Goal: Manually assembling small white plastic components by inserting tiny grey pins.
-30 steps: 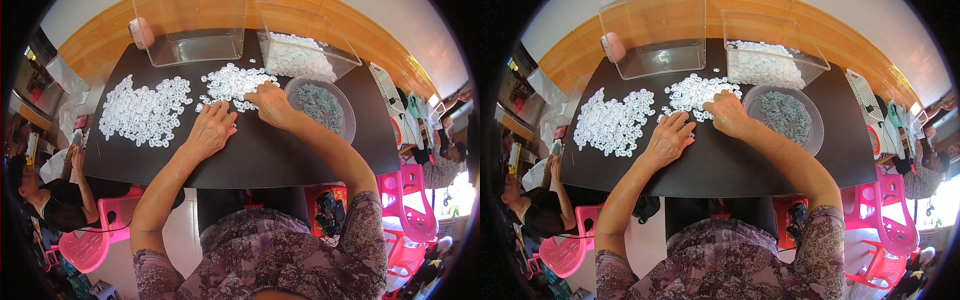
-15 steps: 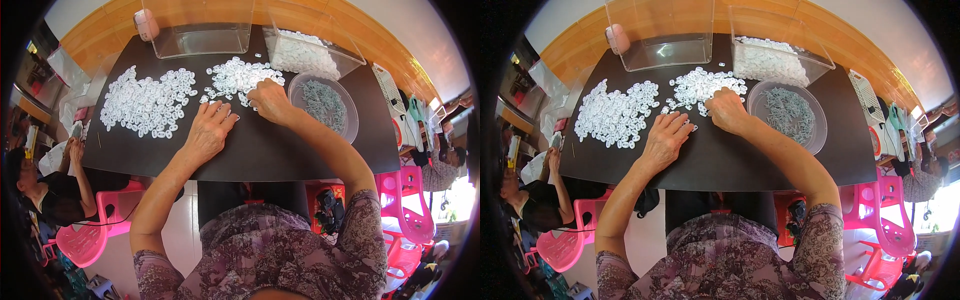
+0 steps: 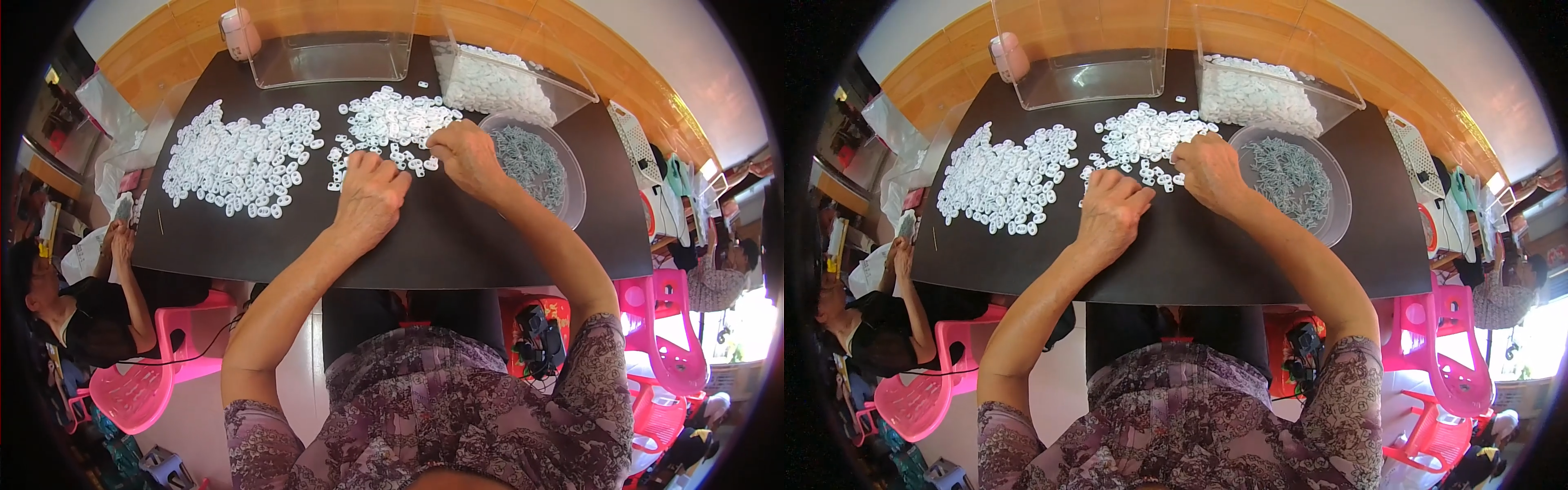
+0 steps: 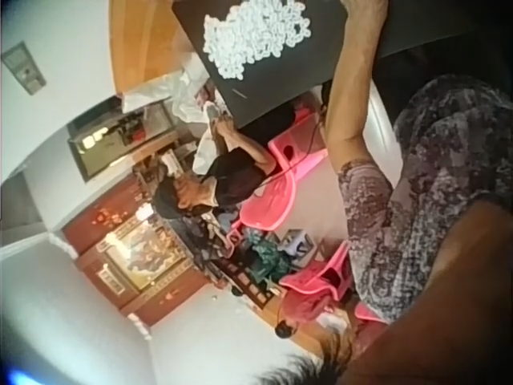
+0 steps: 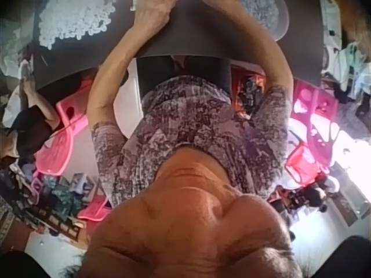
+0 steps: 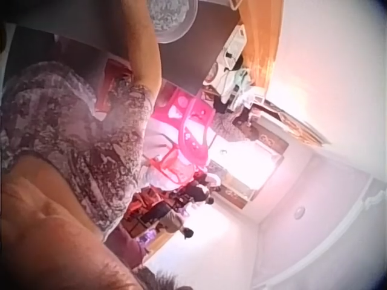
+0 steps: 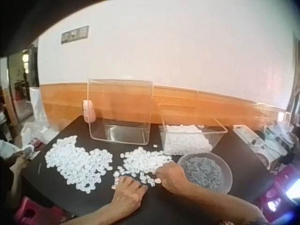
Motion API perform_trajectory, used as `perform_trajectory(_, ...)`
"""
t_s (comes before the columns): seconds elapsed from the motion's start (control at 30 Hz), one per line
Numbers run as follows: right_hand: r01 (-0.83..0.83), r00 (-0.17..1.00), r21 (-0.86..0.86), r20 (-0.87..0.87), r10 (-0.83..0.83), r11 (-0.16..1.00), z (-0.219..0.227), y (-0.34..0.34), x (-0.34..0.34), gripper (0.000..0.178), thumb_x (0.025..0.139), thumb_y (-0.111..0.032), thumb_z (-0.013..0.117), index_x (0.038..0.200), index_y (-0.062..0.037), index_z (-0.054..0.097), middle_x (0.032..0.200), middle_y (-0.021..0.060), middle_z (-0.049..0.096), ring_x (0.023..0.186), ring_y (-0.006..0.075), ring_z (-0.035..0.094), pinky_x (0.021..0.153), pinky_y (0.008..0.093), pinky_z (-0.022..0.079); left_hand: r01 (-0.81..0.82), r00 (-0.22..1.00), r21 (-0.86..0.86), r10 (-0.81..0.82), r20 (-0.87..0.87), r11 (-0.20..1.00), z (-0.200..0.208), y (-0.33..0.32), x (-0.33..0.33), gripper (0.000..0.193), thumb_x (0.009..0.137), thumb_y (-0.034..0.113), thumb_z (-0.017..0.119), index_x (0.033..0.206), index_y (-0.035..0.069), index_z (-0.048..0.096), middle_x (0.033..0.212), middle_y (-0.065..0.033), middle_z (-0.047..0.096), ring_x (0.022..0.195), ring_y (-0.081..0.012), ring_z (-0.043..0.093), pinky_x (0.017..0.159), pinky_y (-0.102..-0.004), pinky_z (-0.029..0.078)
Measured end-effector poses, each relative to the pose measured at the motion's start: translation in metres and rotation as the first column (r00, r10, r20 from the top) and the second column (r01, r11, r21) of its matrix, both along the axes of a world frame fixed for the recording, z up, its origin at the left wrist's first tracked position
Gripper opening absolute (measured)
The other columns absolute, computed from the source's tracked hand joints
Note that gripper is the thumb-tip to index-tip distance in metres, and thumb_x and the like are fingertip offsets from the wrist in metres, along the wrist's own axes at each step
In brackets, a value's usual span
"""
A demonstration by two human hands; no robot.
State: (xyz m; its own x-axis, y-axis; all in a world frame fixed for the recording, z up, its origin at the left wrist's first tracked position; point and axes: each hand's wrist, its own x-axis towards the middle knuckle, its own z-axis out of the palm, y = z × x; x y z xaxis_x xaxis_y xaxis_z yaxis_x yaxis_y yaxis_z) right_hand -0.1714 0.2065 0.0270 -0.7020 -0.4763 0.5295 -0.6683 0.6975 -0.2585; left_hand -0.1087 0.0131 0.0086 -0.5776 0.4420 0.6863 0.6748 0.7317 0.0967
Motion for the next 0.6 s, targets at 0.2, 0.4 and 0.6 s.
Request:
perform_trajectory(0.2, -0.021, 1.000, -0.076, 0.021, 0.023, 0.997, 0.009, 0.003, 0.017, 0.005, 0.075, -0.007, 0.063, 0.078, -0.0042, 0.066, 0.075, 0.0110, 0.062, 0.076, 0.0292, 0.058, 0.068, 0.0385, 0.046, -0.036, 0.999, -0.234, 0.039, 0.006, 0.972, -0.008, 0.030, -0.014, 0.021, 0.063, 0.004, 0.064, 0.084, 0.004, 0.064, 0.075, -0.0069, 0.052, 0.079, -0.0247, 0.048, 0.073, -0.0373, 0.037)
perform_trajectory(0.4, -0.043, 0.999, -0.158, 0.022, 0.047, 0.986, 0.013, 0.014, 0.028, 0.005, 0.075, -0.006, 0.060, 0.072, -0.0072, 0.064, 0.070, 0.0112, 0.059, 0.075, 0.0305, 0.056, 0.067, 0.0411, 0.045, 0.040, 0.997, -0.145, -0.030, 0.065, 0.989, -0.010, 0.014, 0.004, 0.020, 0.062, 0.004, 0.066, 0.082, 0.005, 0.064, 0.074, -0.0061, 0.051, 0.078, -0.0249, 0.047, 0.071, -0.0372, 0.037)
perform_trajectory(0.6, -0.034, 0.998, -0.136, 0.056, 0.042, 0.990, 0.003, 0.013, 0.026, 0.004, 0.075, -0.007, 0.061, 0.076, -0.0057, 0.065, 0.073, 0.0108, 0.061, 0.076, 0.0298, 0.057, 0.068, 0.0401, 0.045, -0.052, 0.985, -0.015, 0.054, 0.161, 0.999, -0.006, 0.016, 0.006, 0.016, 0.062, 0.007, 0.073, 0.072, 0.007, 0.061, 0.071, -0.0039, 0.051, 0.073, -0.0226, 0.049, 0.068, -0.0356, 0.038)
